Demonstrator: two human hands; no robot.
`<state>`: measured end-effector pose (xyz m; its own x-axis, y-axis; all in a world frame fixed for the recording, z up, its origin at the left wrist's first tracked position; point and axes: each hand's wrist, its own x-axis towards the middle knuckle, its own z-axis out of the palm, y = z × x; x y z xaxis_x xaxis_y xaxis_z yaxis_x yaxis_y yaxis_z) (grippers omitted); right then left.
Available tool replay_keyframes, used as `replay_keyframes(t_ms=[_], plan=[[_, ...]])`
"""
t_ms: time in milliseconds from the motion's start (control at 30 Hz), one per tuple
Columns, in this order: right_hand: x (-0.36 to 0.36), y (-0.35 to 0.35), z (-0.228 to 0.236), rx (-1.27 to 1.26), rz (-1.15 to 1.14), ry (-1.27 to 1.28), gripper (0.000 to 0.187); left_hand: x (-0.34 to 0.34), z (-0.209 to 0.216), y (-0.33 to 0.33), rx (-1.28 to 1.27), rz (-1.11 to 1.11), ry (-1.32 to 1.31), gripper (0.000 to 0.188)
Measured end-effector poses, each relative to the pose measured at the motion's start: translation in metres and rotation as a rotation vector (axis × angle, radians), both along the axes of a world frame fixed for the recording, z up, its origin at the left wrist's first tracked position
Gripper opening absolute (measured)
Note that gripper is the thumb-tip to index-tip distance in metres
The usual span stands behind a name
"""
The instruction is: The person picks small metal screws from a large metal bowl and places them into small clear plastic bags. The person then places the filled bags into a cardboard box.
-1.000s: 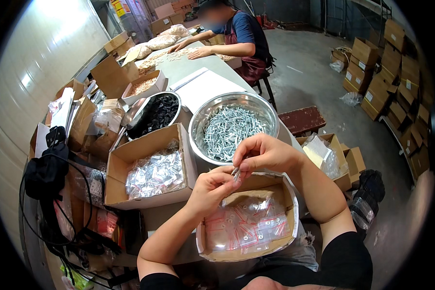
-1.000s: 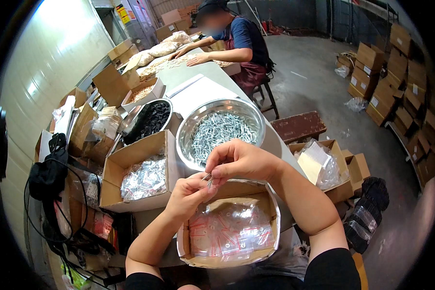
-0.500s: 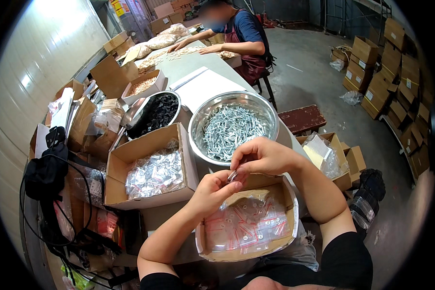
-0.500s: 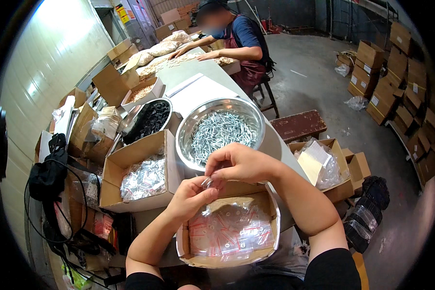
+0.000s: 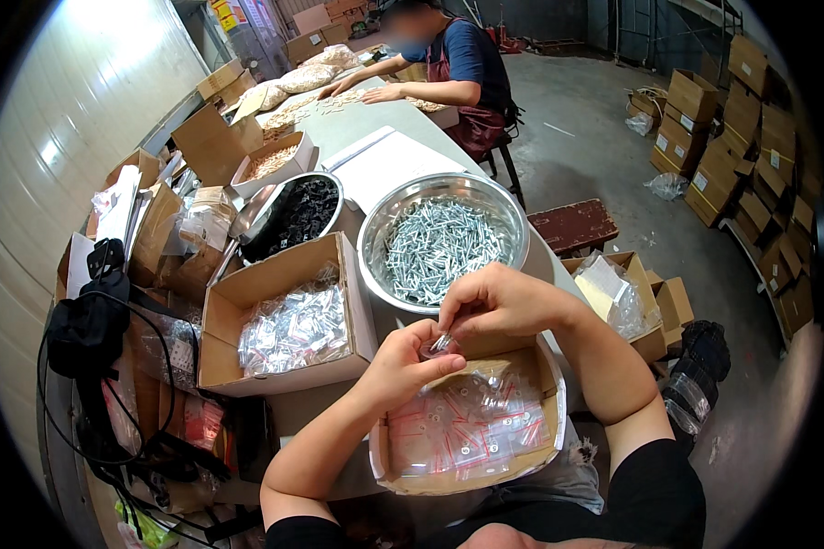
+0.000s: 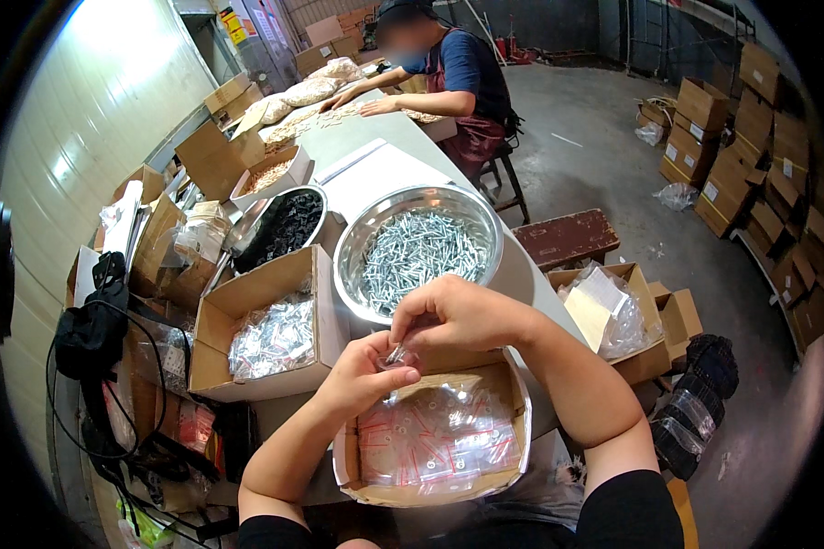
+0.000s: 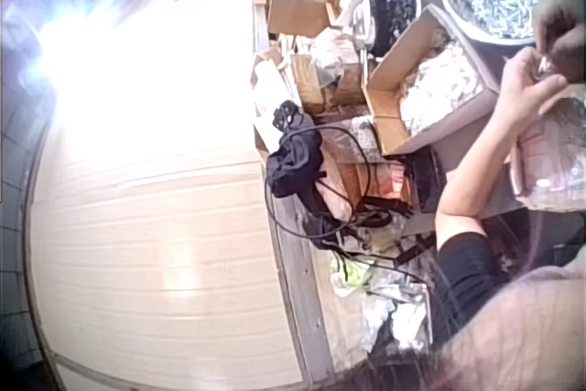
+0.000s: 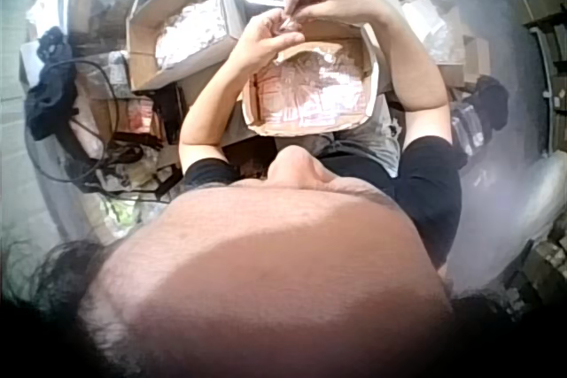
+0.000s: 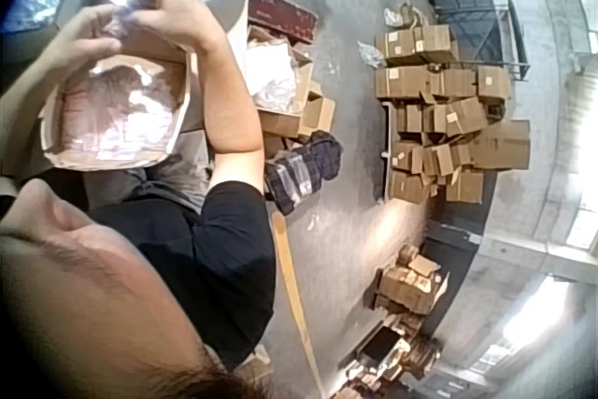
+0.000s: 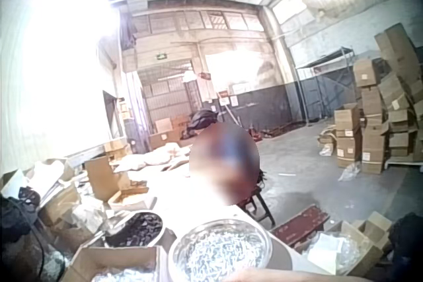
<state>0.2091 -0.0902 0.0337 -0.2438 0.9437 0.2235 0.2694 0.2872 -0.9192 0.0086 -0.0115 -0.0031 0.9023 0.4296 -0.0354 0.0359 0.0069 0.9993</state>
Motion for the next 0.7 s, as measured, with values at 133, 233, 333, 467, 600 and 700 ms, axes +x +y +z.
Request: replay_keyframes(t_ms=[133,233,333,467,600,700], plan=[[-0.005,-0.003,0.005,0.072,-0.054,-0.183,0.015,-0.003,-0.010,0.008,0.142,-0.112,0.107,0.035],[-0.009,-0.007,0.005,0.149,-0.041,-0.232,0.019,-0.002,-0.007,0.006,0.191,-0.122,0.129,0.039],[-0.020,-0.011,0.009,0.163,-0.026,-0.256,0.023,0.001,-0.004,0.001,0.201,-0.109,0.059,0.039],[-0.029,-0.015,0.014,0.139,-0.041,-0.151,0.032,-0.001,-0.008,0.000,0.021,-0.092,0.032,0.041],[-0.026,-0.014,0.015,0.225,-0.065,-0.062,0.026,-0.001,-0.006,0.004,-0.067,-0.185,-0.025,0.036],[-0.022,-0.011,0.013,0.258,-0.051,-0.057,0.022,-0.004,-0.008,0.007,-0.206,-0.212,-0.013,0.034]])
